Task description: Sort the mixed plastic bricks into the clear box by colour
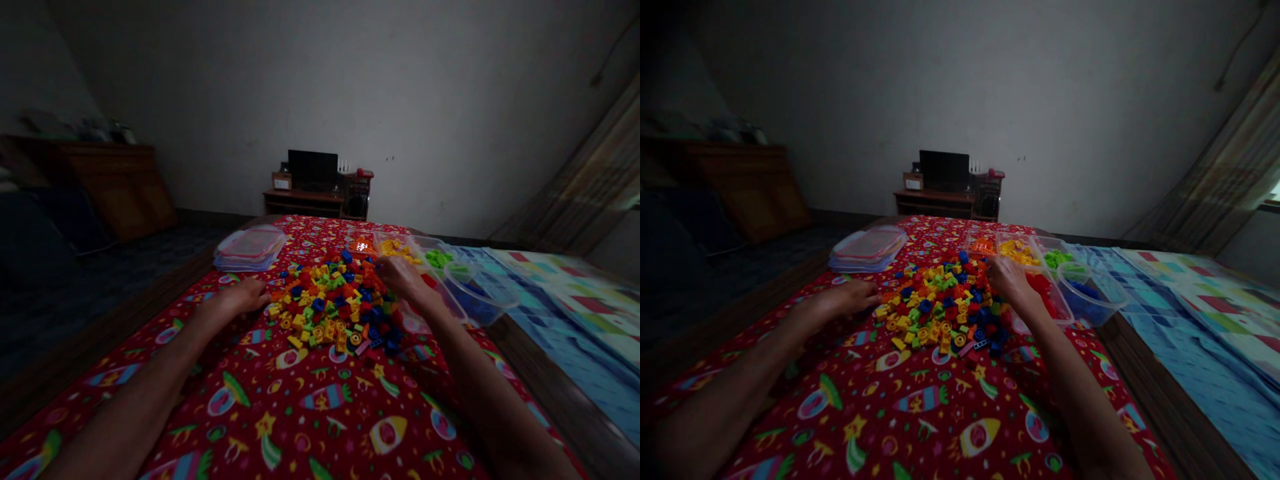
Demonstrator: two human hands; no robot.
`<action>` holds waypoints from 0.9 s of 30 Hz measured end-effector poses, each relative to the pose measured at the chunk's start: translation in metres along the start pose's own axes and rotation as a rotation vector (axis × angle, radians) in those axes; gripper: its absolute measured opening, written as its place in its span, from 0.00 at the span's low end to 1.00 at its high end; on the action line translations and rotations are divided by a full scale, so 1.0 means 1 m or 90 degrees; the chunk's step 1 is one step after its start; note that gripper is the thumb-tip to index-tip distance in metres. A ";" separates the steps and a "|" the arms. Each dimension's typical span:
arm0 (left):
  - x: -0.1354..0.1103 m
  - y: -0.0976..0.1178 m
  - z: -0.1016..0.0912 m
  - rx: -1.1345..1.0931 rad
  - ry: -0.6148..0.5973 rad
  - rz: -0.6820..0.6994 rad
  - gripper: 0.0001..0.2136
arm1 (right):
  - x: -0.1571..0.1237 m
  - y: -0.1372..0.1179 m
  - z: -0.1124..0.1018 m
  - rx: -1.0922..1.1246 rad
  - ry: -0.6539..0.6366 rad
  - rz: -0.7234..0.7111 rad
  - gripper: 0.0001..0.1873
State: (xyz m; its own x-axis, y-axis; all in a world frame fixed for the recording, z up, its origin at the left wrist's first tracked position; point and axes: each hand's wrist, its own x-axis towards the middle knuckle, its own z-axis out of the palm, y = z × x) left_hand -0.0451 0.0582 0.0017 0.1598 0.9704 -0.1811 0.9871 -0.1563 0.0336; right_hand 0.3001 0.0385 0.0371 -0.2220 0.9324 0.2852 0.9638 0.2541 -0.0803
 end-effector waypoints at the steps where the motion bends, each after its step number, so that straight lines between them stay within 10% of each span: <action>1: -0.003 0.004 0.000 -0.011 -0.015 0.015 0.16 | 0.000 -0.003 0.002 -0.036 -0.030 0.001 0.14; 11: -0.008 0.071 -0.032 -0.210 0.194 0.182 0.19 | 0.002 -0.011 0.009 0.103 -0.002 -0.085 0.22; 20: 0.089 0.126 -0.038 -0.128 0.314 0.363 0.16 | 0.007 0.005 0.002 0.710 -0.096 0.004 0.21; 27: 0.134 0.132 -0.014 -0.054 0.336 0.435 0.20 | 0.006 0.012 -0.008 0.761 -0.064 0.060 0.28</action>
State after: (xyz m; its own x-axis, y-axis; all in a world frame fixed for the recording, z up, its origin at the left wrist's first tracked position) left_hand 0.1063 0.1701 -0.0042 0.6738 0.6310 0.3845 0.6686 -0.7422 0.0462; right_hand 0.3116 0.0448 0.0455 -0.2191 0.9627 0.1590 0.2422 0.2115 -0.9469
